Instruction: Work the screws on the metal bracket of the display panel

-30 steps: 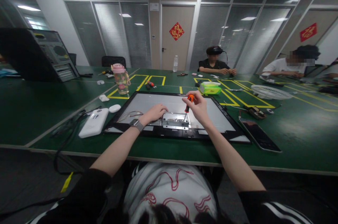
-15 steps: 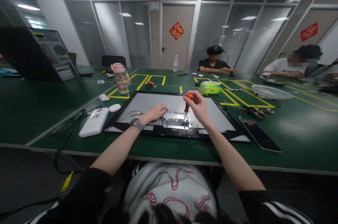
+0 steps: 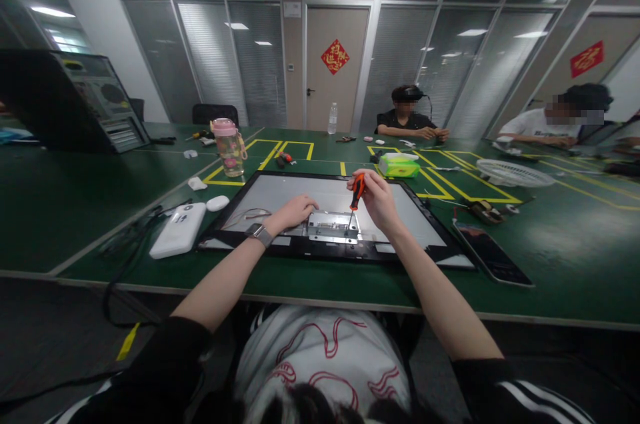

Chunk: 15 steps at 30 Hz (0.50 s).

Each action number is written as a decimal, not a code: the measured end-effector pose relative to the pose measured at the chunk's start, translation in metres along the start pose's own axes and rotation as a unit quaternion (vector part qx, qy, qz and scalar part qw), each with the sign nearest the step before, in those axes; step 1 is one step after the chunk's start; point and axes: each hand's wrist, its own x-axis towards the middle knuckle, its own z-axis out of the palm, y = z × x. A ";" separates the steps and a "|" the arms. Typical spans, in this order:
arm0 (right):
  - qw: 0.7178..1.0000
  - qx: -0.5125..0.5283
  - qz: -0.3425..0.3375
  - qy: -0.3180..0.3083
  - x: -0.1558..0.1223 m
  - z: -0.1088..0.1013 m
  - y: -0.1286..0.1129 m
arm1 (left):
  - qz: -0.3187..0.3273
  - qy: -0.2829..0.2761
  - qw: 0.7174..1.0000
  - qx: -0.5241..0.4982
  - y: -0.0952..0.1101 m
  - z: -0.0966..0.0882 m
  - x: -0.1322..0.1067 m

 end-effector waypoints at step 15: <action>0.999 -0.027 0.025 -0.015 -0.001 0.001 -0.002 | 0.006 0.006 1.000 -0.005 -0.003 0.002 0.001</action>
